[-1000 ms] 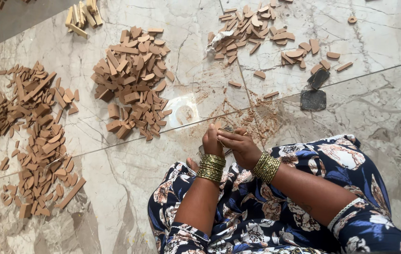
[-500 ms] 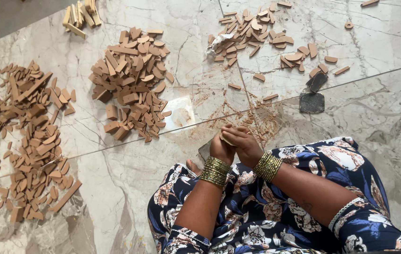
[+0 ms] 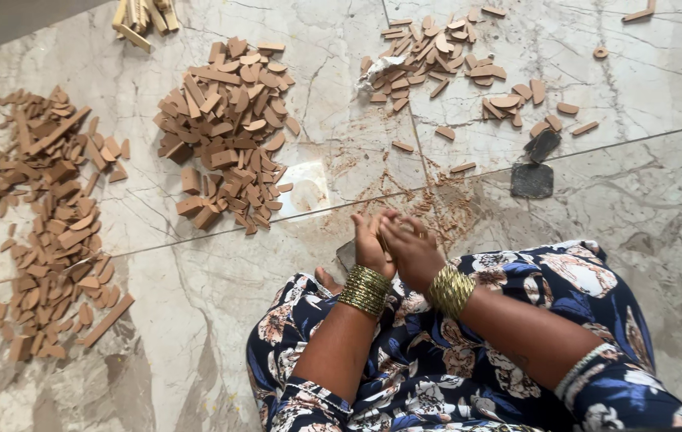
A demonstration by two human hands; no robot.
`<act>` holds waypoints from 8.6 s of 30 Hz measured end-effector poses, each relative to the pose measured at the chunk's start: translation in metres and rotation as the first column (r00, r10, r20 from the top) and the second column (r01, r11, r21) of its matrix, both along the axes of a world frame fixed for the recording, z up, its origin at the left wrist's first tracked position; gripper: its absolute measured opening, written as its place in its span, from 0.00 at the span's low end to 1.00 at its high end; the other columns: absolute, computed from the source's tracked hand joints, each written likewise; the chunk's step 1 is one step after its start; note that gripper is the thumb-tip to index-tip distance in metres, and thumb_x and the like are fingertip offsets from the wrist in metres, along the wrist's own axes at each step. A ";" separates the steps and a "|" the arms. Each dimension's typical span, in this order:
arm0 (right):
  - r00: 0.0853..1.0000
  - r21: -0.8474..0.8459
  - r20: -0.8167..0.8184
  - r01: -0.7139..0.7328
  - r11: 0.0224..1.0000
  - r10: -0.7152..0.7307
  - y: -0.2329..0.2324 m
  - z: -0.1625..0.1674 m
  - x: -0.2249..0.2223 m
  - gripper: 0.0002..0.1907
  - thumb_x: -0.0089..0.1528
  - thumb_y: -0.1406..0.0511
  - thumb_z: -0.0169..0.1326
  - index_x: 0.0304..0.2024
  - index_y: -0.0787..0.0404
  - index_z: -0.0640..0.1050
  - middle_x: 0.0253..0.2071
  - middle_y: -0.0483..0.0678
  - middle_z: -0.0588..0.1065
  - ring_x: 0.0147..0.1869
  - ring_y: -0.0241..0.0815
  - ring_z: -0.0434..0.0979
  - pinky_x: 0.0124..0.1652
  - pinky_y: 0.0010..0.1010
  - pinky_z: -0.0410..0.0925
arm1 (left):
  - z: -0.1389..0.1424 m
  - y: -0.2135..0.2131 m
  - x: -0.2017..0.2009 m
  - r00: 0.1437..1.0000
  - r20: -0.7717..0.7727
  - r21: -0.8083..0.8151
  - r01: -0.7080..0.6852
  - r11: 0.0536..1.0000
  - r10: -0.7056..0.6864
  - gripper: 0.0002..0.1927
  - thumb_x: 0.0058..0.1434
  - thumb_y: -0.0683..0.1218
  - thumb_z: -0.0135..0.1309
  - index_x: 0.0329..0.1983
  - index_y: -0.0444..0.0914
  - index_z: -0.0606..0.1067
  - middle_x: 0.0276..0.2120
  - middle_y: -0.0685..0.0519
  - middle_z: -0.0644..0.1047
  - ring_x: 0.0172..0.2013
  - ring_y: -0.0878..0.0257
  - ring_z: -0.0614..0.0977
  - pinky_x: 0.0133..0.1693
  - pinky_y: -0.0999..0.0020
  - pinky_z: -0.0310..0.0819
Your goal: The person sits on a tiled floor among piles of small wooden craft cutouts and repeatedly picks up individual pieces, rubbing and working their surfaces between their hands before setting them back down. They continue handling pieces one at a time throughout the episode.
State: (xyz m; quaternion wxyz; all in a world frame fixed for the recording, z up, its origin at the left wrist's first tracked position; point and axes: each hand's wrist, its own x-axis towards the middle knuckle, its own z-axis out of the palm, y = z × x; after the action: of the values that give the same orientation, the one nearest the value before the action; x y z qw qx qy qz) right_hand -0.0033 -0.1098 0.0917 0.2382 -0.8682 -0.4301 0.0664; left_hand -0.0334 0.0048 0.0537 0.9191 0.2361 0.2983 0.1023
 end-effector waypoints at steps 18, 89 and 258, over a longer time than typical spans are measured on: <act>0.994 -0.063 0.050 -0.093 0.994 0.097 -0.004 0.009 -0.024 0.33 0.57 0.70 0.49 0.67 0.54 0.68 0.70 0.47 0.65 0.76 0.49 0.56 0.68 0.47 0.47 | 0.002 0.027 -0.001 0.998 0.037 -0.013 -0.043 0.999 0.044 0.57 0.51 0.83 0.29 0.77 0.55 0.32 0.76 0.45 0.47 0.74 0.48 0.49 0.69 0.51 0.46; 0.994 -0.075 -0.040 -0.104 0.992 0.101 0.006 0.027 0.002 0.35 0.59 0.64 0.56 0.67 0.62 0.64 0.65 0.54 0.69 0.70 0.51 0.65 0.55 0.51 0.66 | -0.012 0.011 -0.010 0.998 0.061 -0.043 0.001 0.999 0.001 0.58 0.49 0.84 0.37 0.77 0.57 0.34 0.77 0.42 0.42 0.74 0.34 0.48 0.65 0.40 0.55; 0.684 -0.186 -0.385 0.600 0.778 -0.619 0.014 -0.008 0.213 0.19 0.65 0.59 0.57 0.57 0.55 0.78 0.52 0.56 0.80 0.45 0.49 0.82 0.46 0.39 0.75 | 0.009 0.066 0.039 0.935 -0.150 0.119 -0.305 0.945 0.321 0.16 0.67 0.53 0.46 0.56 0.45 0.69 0.48 0.56 0.75 0.42 0.60 0.79 0.38 0.66 0.71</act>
State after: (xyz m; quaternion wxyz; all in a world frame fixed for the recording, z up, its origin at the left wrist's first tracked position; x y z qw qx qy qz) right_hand 0.2098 -0.0955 0.0841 0.3148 -0.9303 -0.0527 0.1808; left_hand 0.0051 0.0713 0.0623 0.8507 0.2361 0.4031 0.2411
